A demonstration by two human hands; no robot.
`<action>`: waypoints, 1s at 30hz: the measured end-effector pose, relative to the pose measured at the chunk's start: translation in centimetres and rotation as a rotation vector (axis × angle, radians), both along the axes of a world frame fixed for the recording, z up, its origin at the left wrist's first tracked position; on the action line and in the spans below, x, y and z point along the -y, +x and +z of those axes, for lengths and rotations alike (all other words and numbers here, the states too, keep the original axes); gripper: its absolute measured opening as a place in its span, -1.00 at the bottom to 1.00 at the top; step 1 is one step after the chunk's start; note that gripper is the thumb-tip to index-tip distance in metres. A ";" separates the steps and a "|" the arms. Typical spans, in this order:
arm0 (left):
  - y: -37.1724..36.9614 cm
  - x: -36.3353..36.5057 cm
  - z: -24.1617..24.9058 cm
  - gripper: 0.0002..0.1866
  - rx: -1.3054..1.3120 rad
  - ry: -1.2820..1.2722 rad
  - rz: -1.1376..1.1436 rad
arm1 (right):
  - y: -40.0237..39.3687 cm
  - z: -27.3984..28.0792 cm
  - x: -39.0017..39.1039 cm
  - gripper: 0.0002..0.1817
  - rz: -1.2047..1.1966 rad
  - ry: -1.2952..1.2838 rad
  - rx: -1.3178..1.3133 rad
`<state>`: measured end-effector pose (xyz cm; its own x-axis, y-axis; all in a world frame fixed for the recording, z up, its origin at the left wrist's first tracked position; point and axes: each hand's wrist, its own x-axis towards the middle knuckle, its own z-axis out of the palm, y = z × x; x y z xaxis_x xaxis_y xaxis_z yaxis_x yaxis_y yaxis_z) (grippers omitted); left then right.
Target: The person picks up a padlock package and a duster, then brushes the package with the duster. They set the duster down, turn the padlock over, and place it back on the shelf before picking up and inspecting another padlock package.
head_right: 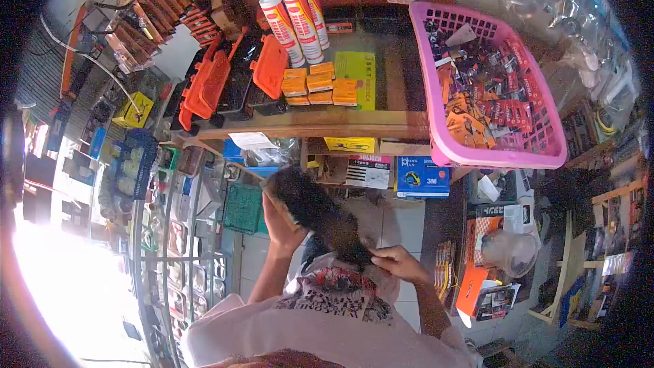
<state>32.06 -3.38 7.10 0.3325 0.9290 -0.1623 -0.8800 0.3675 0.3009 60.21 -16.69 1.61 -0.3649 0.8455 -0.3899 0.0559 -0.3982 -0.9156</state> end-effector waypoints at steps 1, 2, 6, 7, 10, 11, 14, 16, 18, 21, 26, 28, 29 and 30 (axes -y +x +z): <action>0.0 0.2 -1.4 -0.31 0.012 0.050 -0.063 | 0.6 -0.9 0.1 -0.68 -0.006 0.066 -0.004; -0.2 0.6 -2.4 -0.30 0.020 0.097 -0.130 | 1.0 -1.6 0.1 -0.69 -0.016 0.130 -0.011; 0.0 -1.6 -2.3 -0.30 0.037 0.056 -0.209 | 0.4 -1.7 -0.4 -0.71 -0.148 0.092 -0.064; -0.1 -2.3 -2.7 -0.29 -0.009 0.098 -0.227 | 0.5 -2.0 -0.4 -0.71 -0.168 0.044 -0.119; 0.9 -2.5 0.2 -0.30 -0.180 0.266 -0.180 | 0.5 -2.2 0.1 -0.72 -0.146 0.117 -0.084; 2.1 -2.3 3.6 -0.31 -0.261 0.356 -0.100 | 0.4 -2.1 0.2 -0.72 -0.165 0.165 -0.050; 3.2 -2.1 4.5 -0.26 -0.500 0.433 -0.003 | 0.3 -0.1 0.6 -0.71 -0.305 0.035 -0.043; 3.1 -2.6 3.3 -0.24 -0.163 0.501 -0.153 | 0.8 -0.7 1.1 -0.71 -0.278 0.127 -0.064; 3.6 -2.4 3.6 -0.22 0.130 0.372 -0.204 | 1.5 -2.6 1.6 -0.71 -0.241 0.260 -0.071; 3.6 -3.2 2.4 -0.18 0.270 -0.092 -0.155 | 2.2 -2.7 2.6 -0.71 -0.407 0.089 -0.074; 3.4 -3.1 -0.2 -0.23 0.187 0.338 -0.473 | 4.9 0.2 3.3 -0.76 -0.260 0.126 0.067; 3.6 -2.4 -0.7 -0.23 0.000 0.097 -0.310 | 4.7 1.2 3.7 -0.76 -0.423 0.183 0.124; 3.9 -2.1 -0.9 -0.23 -0.093 -0.019 -0.231 | 5.0 0.9 4.2 -0.76 -0.367 0.139 0.117; 4.9 -1.9 1.1 -0.22 -0.023 -0.022 -0.309 | 5.6 0.8 4.5 -0.75 -0.311 0.099 0.112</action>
<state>36.94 -1.46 8.16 0.5943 0.7809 -0.1924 -0.7188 0.6231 0.3084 65.82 -21.20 2.44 -0.0430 0.9454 -0.3231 0.0477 -0.3211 -0.9458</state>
